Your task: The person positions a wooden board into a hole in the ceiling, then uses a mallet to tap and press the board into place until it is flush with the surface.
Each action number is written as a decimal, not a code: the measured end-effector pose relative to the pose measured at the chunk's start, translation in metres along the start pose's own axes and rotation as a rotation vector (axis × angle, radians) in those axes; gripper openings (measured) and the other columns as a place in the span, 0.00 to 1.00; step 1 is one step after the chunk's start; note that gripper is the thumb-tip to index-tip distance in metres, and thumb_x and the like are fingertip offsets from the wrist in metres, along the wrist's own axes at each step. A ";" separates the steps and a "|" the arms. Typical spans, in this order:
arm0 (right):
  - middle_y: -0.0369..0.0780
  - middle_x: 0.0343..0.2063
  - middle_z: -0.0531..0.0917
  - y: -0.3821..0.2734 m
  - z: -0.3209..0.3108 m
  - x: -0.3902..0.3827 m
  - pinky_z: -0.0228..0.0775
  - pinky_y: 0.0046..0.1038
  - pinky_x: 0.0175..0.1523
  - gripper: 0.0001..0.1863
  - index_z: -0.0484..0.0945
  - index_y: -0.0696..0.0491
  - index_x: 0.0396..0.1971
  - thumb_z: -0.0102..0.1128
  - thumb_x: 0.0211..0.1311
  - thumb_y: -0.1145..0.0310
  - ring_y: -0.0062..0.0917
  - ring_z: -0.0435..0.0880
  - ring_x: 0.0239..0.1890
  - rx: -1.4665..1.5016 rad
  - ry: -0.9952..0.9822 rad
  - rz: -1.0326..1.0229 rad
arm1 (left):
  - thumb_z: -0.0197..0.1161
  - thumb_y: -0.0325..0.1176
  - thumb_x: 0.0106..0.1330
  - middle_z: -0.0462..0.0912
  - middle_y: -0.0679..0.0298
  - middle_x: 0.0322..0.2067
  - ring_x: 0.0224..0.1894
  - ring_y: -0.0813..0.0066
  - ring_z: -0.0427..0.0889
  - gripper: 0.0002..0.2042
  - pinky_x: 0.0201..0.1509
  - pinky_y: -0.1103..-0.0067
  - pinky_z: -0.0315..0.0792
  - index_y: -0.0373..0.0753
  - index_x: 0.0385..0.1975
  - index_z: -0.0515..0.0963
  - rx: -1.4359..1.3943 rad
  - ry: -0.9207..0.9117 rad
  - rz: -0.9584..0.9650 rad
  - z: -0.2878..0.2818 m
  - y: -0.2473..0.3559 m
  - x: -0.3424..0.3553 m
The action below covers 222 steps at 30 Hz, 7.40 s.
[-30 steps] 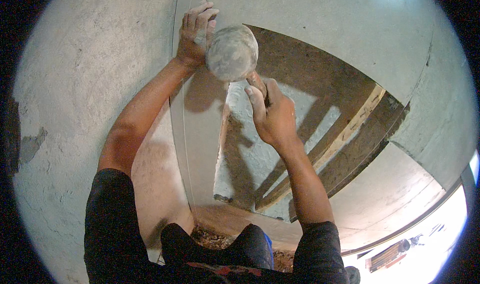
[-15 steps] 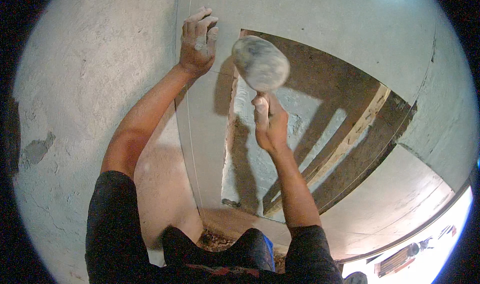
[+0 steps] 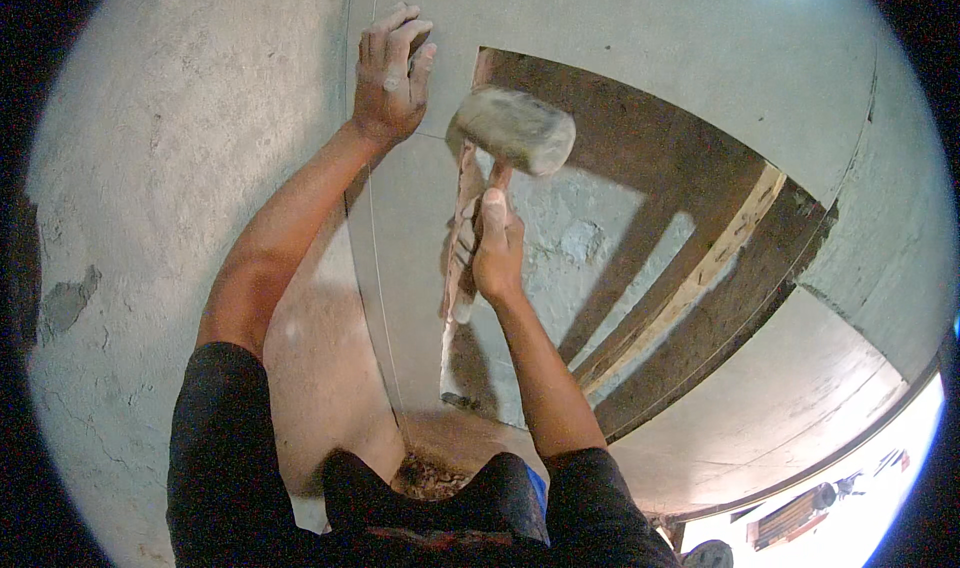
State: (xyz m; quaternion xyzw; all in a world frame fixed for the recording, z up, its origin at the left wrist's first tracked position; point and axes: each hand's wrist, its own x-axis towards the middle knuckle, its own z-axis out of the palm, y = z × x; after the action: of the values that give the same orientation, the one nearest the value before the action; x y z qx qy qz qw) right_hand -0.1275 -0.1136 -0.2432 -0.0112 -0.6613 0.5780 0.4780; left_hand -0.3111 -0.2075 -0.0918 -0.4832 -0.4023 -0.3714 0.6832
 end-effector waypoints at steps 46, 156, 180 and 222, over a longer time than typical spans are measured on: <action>0.29 0.15 0.61 -0.015 -0.002 -0.006 0.52 0.25 0.18 0.29 0.69 0.48 0.35 0.42 0.73 0.34 0.17 0.57 0.13 0.418 -0.097 0.351 | 0.65 0.35 0.68 0.74 0.56 0.58 0.62 0.52 0.71 0.17 0.63 0.61 0.68 0.40 0.55 0.75 0.027 -0.043 -0.069 -0.007 0.007 -0.006; 0.52 0.25 0.84 -0.169 0.028 0.072 0.76 0.52 0.37 0.22 0.73 0.55 0.40 0.51 0.73 0.48 0.53 0.85 0.32 -1.451 -0.341 -0.743 | 0.58 0.30 0.63 0.56 0.41 0.73 0.75 0.42 0.55 0.36 0.78 0.54 0.50 0.28 0.72 0.56 0.264 -0.227 -0.513 -0.003 0.139 -0.096; 0.53 0.26 0.83 -0.249 0.051 0.104 0.73 0.50 0.37 0.25 0.78 0.56 0.41 0.49 0.75 0.45 0.52 0.84 0.33 -1.444 -0.195 -0.971 | 0.62 0.30 0.62 0.56 0.41 0.73 0.74 0.41 0.58 0.37 0.76 0.54 0.56 0.30 0.72 0.56 0.203 -0.152 -0.509 -0.004 0.134 -0.093; 0.57 0.26 0.82 -0.279 -0.022 0.136 0.72 0.53 0.39 0.25 0.78 0.56 0.37 0.50 0.75 0.46 0.57 0.83 0.33 -1.498 -0.200 -0.972 | 0.59 0.32 0.67 0.61 0.42 0.71 0.73 0.45 0.61 0.31 0.76 0.55 0.55 0.28 0.69 0.62 0.298 -0.192 -0.495 -0.003 0.140 -0.087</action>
State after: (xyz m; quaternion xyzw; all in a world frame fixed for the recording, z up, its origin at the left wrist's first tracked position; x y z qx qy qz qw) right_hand -0.0371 -0.1125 0.0541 0.0113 -0.8352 -0.2726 0.4775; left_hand -0.2195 -0.1638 -0.2220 -0.2978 -0.6207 -0.4160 0.5941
